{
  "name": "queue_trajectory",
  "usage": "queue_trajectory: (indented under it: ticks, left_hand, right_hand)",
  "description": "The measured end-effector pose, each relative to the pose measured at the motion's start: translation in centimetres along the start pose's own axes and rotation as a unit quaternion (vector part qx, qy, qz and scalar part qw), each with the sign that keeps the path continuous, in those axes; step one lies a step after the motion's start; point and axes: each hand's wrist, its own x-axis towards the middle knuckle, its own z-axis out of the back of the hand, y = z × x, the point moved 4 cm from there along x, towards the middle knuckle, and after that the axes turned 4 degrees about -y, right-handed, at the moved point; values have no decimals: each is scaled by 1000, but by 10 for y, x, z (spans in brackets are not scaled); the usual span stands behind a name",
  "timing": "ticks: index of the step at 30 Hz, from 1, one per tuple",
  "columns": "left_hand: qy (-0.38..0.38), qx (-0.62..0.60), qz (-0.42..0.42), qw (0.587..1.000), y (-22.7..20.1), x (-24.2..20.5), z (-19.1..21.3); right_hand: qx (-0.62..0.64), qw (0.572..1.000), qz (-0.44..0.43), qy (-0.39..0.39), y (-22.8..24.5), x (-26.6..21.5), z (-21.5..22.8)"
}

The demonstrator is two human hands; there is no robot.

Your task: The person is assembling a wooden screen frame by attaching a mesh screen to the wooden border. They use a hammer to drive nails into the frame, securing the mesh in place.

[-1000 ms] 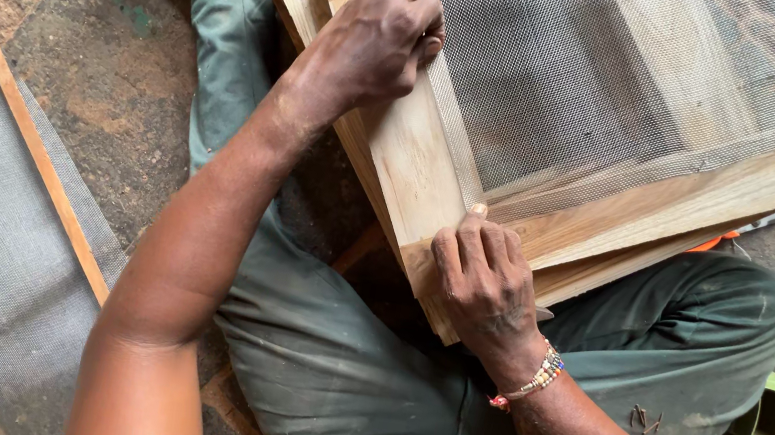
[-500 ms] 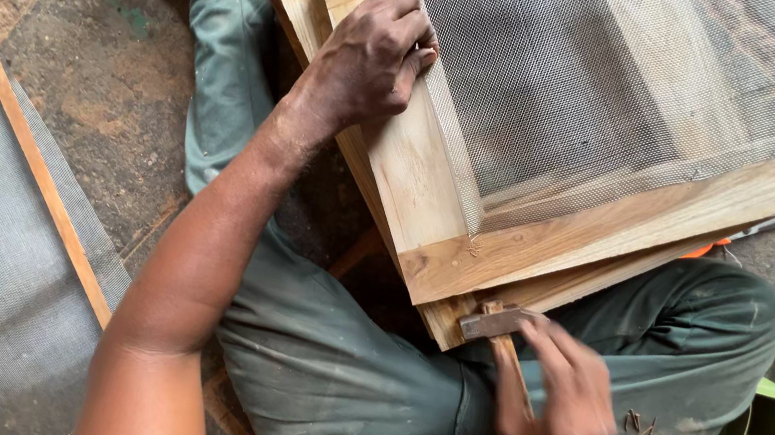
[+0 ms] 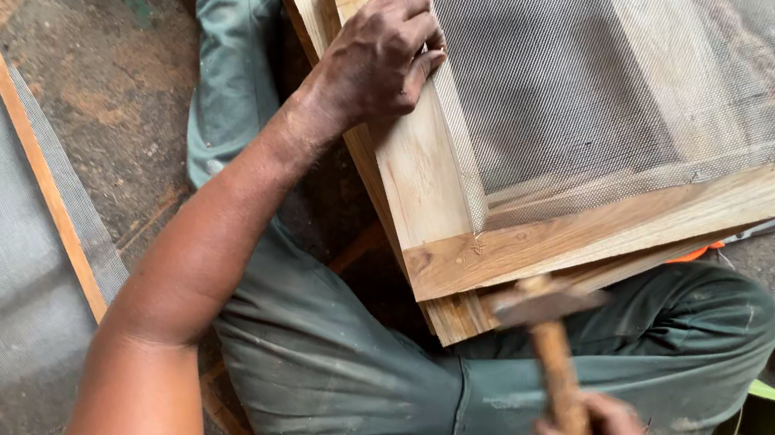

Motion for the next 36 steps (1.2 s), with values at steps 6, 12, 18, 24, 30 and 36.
queue_trajectory:
  ticks: [6,12,18,24,30,36]
  left_hand:
    - [16,-4,1,1000,3,3,-4]
    - [9,7,3,1000,1,1,-4]
    - [14,13,3,1000,4,-1,-9]
    - [7,10,3,1000,5,-3,-10]
    - [-8,13,-15,1000,6,-1,-8]
    - [3,12,5,1000,3,-4,-7]
  right_hand:
    - [-33,957,258,-129,105,77,1]
    - [-174,900,358,-179,142,144,-51]
    - [-236,891,350,-168,147,160,-66]
    - [-235,889,352,-174,150,162,-67]
    - [-216,896,356,-158,156,164,-68]
    - [-283,912,270,-124,150,168,-71]
